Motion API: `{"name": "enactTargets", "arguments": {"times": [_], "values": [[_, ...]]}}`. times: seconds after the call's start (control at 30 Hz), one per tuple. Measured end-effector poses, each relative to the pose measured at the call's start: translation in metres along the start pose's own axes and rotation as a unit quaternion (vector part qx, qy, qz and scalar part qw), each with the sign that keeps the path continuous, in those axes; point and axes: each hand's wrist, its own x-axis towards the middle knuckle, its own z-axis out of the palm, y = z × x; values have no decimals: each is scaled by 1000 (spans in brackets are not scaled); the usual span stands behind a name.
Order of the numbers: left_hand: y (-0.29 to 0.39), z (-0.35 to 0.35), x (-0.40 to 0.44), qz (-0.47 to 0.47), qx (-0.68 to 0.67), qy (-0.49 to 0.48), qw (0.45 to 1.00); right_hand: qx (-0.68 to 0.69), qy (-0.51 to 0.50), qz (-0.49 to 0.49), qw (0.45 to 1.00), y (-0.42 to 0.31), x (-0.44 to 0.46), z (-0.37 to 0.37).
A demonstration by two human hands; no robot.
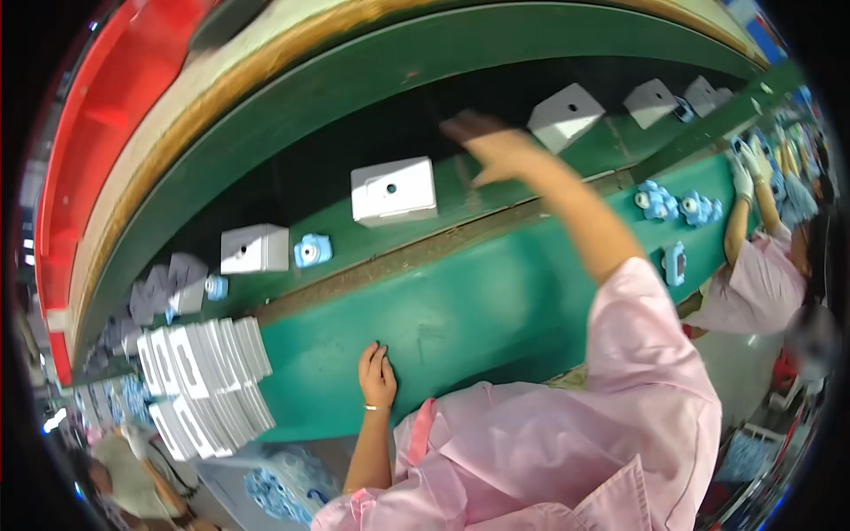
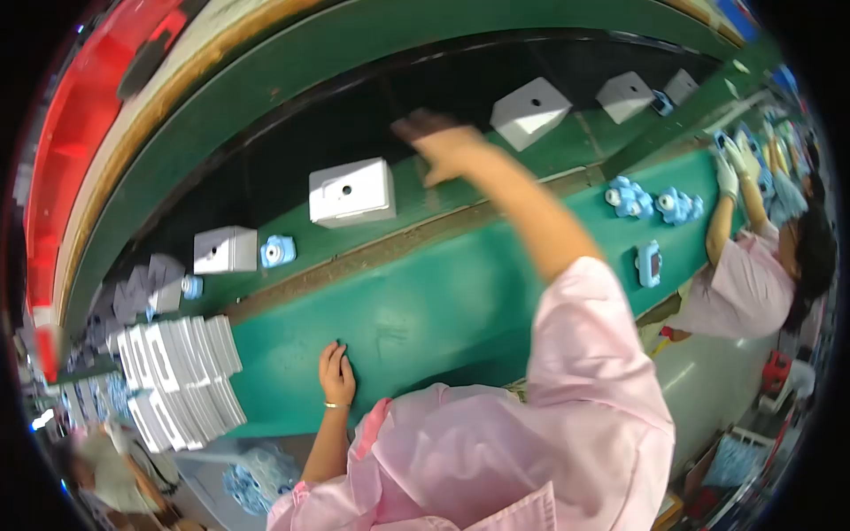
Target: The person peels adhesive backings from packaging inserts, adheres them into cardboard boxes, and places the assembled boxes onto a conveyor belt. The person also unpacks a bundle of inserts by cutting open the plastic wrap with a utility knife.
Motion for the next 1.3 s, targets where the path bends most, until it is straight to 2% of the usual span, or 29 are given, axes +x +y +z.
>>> {"name": "enactTargets", "arguments": {"times": [0.07, 0.1, 0.13, 0.2, 0.23, 0.33, 0.37, 0.4, 0.43, 0.47, 0.5, 0.53, 0.57, 0.6, 0.63, 0.67, 0.7, 0.73, 0.77, 0.8, 0.87, 0.9, 0.97, 1.03, 1.07, 1.13, 1.2, 1.23, 1.3], "values": [[5, 3, 6, -20, 12, 15, 1000, -180, 8, 95, 979, 68, -6, -2], [9, 4, 9, -18, 8, 19, 1000, -215, -45, 185, 958, 116, 10, 14], [11, 3, 10, -14, 1, 20, 1000, -232, -93, 193, 949, 143, 5, 11], [15, 5, 15, -49, 0, 21, 999, -317, -34, 69, 945, 194, -11, 31], [18, 8, 18, -76, -9, 16, 997, -281, -64, 40, 957, 189, -12, 21], [26, 6, 25, -146, -57, -2, 988, -254, -43, 41, 965, 186, -12, 33], [29, 0, 31, -166, -79, -6, 983, -282, 28, -1, 959, 206, -10, 51], [31, -11, 33, -178, -57, 15, 982, -247, -33, 29, 968, 199, -5, 44], [31, -25, 37, -146, -27, 19, 989, -213, -92, 53, 971, 190, -1, 34], [28, -44, 46, -109, 2, 21, 994, -168, -28, 67, 983, 177, -7, 32], [27, -71, 58, -71, 54, 91, 992, -169, 63, 94, 979, 117, -33, 11], [29, -109, 71, -67, 98, 123, 985, -182, 115, 38, 976, 82, -51, 9], [31, -143, 81, -80, 138, 182, 970, -174, 77, 7, 982, 30, -71, -3], [22, -175, 90, -44, 154, 252, 954, -168, 39, -16, 985, -28, -91, -17], [11, -206, 95, -100, 196, 292, 931, -148, -48, -38, 987, -79, -105, -31], [-3, -234, 102, -118, 234, 308, 915, -108, -40, -97, 989, -113, -119, -20], [-14, -256, 106, -135, 268, 321, 898, -81, 22, -156, 984, -139, -129, 4], [-26, -267, 107, -125, 260, 318, 903, -47, 10, -159, 986, -169, -129, 24], [-41, -274, 108, -215, 350, 252, 876, -55, 8, -151, 987, -199, -126, 42], [-53, -275, 110, -298, 436, 181, 830, -46, -52, -121, 990, -225, -119, 61], [-64, -272, 108, -234, 427, 209, 848, -109, 39, -121, 986, -245, -122, 111], [-69, -270, 105, -181, 419, 239, 857, -110, 40, -106, 987, -244, -123, 120], [-74, -259, 98, -75, 389, 298, 868, 80, 99, -161, 979, -226, -124, 124], [-19, -243, 94, -8, 227, 284, 932, 208, 99, -122, 965, -229, -128, 105], [1, -226, 85, -12, 128, 236, 963, 315, 194, -168, 914, -240, -132, 77], [46, -183, 63, 60, -36, 157, 985, 554, 148, -118, 810, -269, -159, 22], [85, -154, 44, 100, -123, 45, 986, 597, 151, -90, 783, -282, -185, -7], [101, -142, 36, 54, -209, 5, 976, 594, 173, -68, 783, -280, -201, -10], [120, -127, 24, 1, -244, -58, 968, 572, 183, -50, 798, -280, -226, -8]]}}
